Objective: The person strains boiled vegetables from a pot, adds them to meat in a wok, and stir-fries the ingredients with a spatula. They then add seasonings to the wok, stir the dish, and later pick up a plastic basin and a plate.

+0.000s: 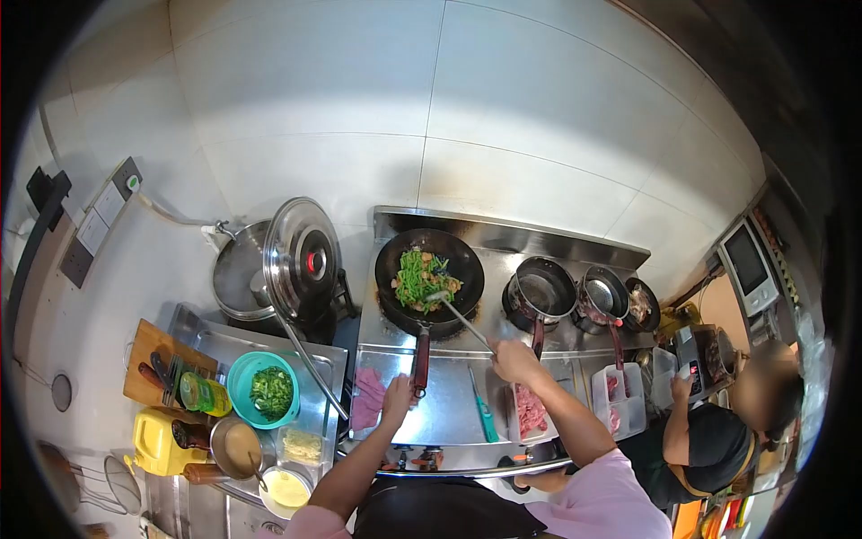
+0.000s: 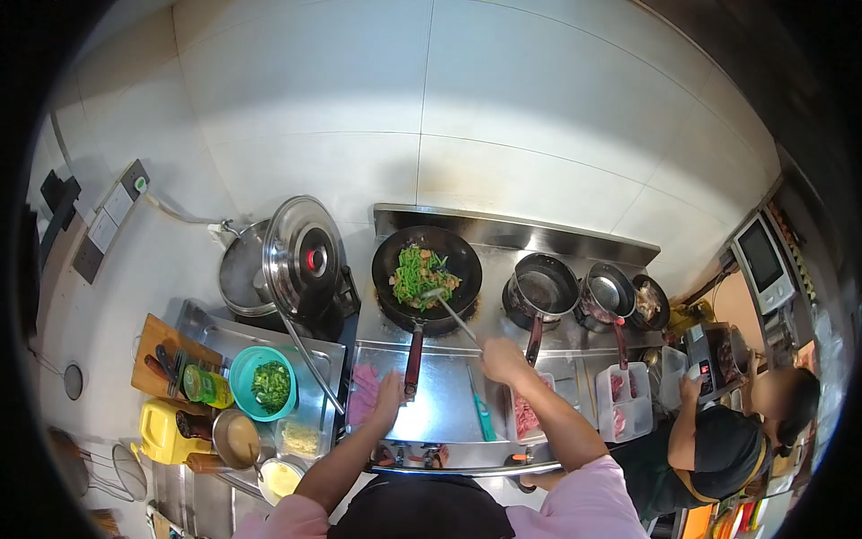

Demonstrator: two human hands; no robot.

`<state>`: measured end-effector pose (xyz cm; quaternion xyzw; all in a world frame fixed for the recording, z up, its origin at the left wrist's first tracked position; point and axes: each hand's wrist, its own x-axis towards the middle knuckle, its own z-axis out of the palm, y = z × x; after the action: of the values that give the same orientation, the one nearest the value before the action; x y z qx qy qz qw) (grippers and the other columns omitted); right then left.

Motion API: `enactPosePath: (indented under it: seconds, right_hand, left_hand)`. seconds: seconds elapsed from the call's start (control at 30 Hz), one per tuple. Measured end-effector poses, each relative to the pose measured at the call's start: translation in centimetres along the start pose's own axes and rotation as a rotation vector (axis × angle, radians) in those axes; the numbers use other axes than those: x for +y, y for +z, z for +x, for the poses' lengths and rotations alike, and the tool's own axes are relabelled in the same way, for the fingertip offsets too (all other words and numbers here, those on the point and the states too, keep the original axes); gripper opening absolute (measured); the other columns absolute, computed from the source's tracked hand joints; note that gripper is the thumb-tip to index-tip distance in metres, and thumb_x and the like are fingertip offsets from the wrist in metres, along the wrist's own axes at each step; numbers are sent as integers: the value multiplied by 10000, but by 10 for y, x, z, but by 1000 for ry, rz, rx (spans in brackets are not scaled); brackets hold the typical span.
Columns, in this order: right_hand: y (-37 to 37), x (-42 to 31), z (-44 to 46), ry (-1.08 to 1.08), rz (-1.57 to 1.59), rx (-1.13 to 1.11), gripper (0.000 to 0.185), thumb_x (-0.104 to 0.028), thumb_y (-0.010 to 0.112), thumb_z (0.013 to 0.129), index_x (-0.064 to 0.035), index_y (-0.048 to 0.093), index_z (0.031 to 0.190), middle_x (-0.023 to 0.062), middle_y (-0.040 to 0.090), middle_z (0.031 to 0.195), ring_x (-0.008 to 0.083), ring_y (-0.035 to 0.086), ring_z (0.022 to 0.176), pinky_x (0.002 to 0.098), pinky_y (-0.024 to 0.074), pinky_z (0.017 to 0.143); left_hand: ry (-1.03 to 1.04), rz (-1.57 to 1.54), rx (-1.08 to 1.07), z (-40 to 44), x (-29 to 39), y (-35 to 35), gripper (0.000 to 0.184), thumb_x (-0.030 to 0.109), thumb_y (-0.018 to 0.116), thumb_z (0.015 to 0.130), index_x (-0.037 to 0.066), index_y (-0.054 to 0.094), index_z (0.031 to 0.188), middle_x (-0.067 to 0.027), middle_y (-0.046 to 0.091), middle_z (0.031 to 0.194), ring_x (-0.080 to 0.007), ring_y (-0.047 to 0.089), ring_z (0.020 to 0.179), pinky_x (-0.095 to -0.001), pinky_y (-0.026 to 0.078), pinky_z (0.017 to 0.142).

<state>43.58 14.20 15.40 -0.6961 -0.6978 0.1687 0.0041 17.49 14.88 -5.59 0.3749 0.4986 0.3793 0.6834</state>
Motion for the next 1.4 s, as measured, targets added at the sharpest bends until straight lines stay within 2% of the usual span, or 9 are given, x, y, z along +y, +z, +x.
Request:
enactPosePath:
  seconds: [0.07, 0.17, 0.43, 0.47, 0.67, 1.0, 1.1, 1.3, 1.4]
  right_hand:
    - [3, -1, -2, 29, -41, -16, 304, -141, 614, 814, 1, 635, 1082, 271, 680, 897, 443, 661, 893, 515, 524, 819]
    - [36, 22, 47, 66, 33, 88, 224, -158, 632, 814, 5, 684, 959, 274, 681, 879, 446, 664, 880, 512, 524, 822]
    - [23, -19, 60, 132, -40, -26, 359, -217, 600, 895, 8, 621, 1175, 340, 633, 951, 486, 618, 947, 531, 485, 871]
    - [45, 4, 67, -29, -209, 24, 367, -201, 592, 908, -5, 604, 1217, 268, 679, 860, 410, 677, 739, 492, 542, 660]
    - [-64, -15, 17, 468, 1181, -157, 160, -75, 529, 911, 15, 587, 1030, 33, 575, 703, 62, 442, 449, 236, 315, 331]
    - [-91, 46, 123, 821, 1731, -399, 163, -105, 433, 966, 13, 462, 858, 51, 535, 704, 37, 387, 407, 161, 332, 322]
    - [-83, 44, 170, 754, 1716, -505, 157, -125, 480, 948, -39, 462, 818, 43, 544, 692, 37, 371, 396, 167, 325, 320]
    - [-71, -20, 151, 241, 614, -245, 404, -136, 563, 866, -63, 616, 1260, 60, 596, 676, 105, 448, 397, 273, 388, 359]
    - [-88, -47, 97, 9, 0, -236, 534, -135, 579, 803, -114, 582, 1337, 263, 675, 868, 333, 676, 615, 416, 551, 617]
  left_hand:
    - [27, 591, 139, -42, -63, -25, 461, 433, 380, 1001, 53, 636, 955, -122, 673, 774, -252, 669, 637, -400, 529, 584]
    - [93, 970, -282, -109, -114, -34, 286, 258, 538, 907, 20, 630, 1035, -242, 664, 859, -408, 659, 843, -492, 508, 778]
    - [314, 1407, -512, -130, -125, -35, 312, 161, 561, 887, 62, 588, 1183, -157, 638, 1131, -302, 649, 1028, -480, 516, 806]
    - [260, 1523, -622, -124, -137, -37, 304, 177, 524, 906, 73, 592, 1183, -141, 632, 1164, -270, 657, 1027, -460, 511, 775]
    - [375, 1731, -540, -139, -159, -37, 371, 163, 468, 925, 70, 568, 1270, -68, 568, 1352, -214, 475, 1314, -452, 449, 895]
    - [185, 1762, -718, -133, -143, -34, 406, 157, 426, 957, 108, 548, 1340, -35, 517, 1444, -194, 551, 1264, -435, 454, 948]
    - [188, 1725, -692, -137, -124, -32, 411, 155, 447, 945, 131, 550, 1342, -17, 560, 1398, -176, 574, 1234, -438, 462, 938]
    - [155, 1793, -767, -131, -141, -30, 469, 183, 453, 959, 167, 442, 1428, -48, 664, 1248, -212, 679, 1042, -452, 479, 858]
    - [164, 1811, -738, -127, -150, -29, 451, 196, 443, 975, 189, 435, 1426, -65, 698, 1162, -242, 705, 935, -460, 466, 864]
